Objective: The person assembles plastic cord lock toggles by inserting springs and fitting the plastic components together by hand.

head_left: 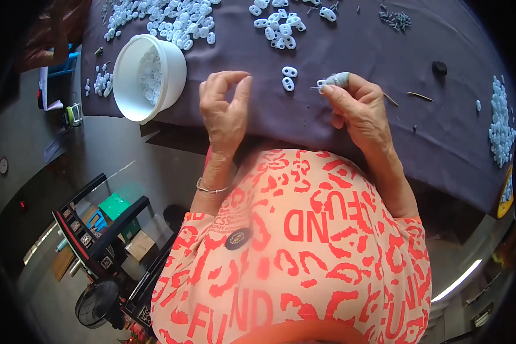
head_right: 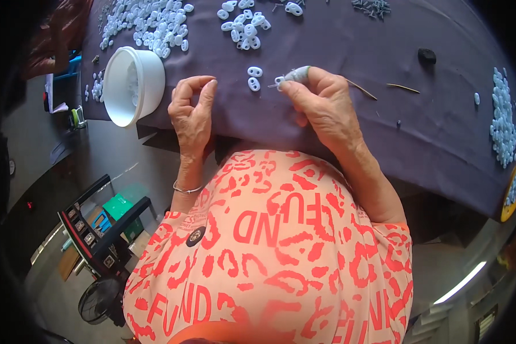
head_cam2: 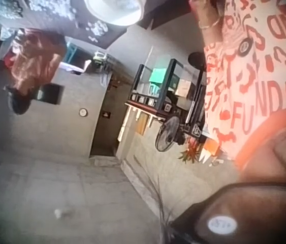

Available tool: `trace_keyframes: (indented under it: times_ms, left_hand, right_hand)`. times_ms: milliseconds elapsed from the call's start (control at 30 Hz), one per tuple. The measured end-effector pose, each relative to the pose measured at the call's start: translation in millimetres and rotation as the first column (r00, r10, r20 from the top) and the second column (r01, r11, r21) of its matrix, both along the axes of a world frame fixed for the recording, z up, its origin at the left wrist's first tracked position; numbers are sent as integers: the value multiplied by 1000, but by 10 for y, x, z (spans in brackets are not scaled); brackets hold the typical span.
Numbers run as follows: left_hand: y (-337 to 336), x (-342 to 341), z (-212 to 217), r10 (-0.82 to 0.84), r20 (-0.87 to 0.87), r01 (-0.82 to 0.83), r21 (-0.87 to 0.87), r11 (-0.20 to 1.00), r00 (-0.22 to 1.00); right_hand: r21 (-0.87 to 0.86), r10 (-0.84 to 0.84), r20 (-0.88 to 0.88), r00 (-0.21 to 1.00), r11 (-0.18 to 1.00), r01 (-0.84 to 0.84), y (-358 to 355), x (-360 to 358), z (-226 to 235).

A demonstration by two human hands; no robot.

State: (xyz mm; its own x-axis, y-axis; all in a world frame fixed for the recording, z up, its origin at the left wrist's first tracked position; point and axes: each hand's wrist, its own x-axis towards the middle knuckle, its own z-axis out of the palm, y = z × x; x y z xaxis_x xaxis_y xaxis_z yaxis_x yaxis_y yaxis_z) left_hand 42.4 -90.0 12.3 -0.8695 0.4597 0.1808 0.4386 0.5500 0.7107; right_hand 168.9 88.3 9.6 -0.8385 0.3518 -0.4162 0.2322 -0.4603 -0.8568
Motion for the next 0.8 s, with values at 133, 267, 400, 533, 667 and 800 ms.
trace_keyframes:
  times_ms: [133, 267, 400, 533, 667, 800]
  left_hand:
    - [-49, -5, 11, -36, -47, 32, -76, 997, 998]
    - [157, 108, 14, -161, -142, 136, -174, 975, 977]
    - [269, 152, -76, -195, -113, 176, -154, 972, 974]
    - [299, 184, -92, -251, -98, 244, -79, 967, 963]
    - [340, 242, -56, -172, 18, 172, 25, 985, 985]
    - [370, 144, -35, -228, -146, 217, -84, 972, 963]
  right_hand:
    - [31, 4, 15, 1000, 1000, -5, -9, 6, 0]
    - [62, 7, 12, 1000, 998, -7, -28, 7, 24]
    - [129, 3, 31, 1000, 992, -7, -28, 5, 37]
    - [191, 16, 22, 1000, 981, -20, -33, 25, 13]
    - [180, 21, 17, 1000, 983, -24, -34, 17, 29]
    - [183, -25, 16, 1000, 983, 21, -3, 36, 43]
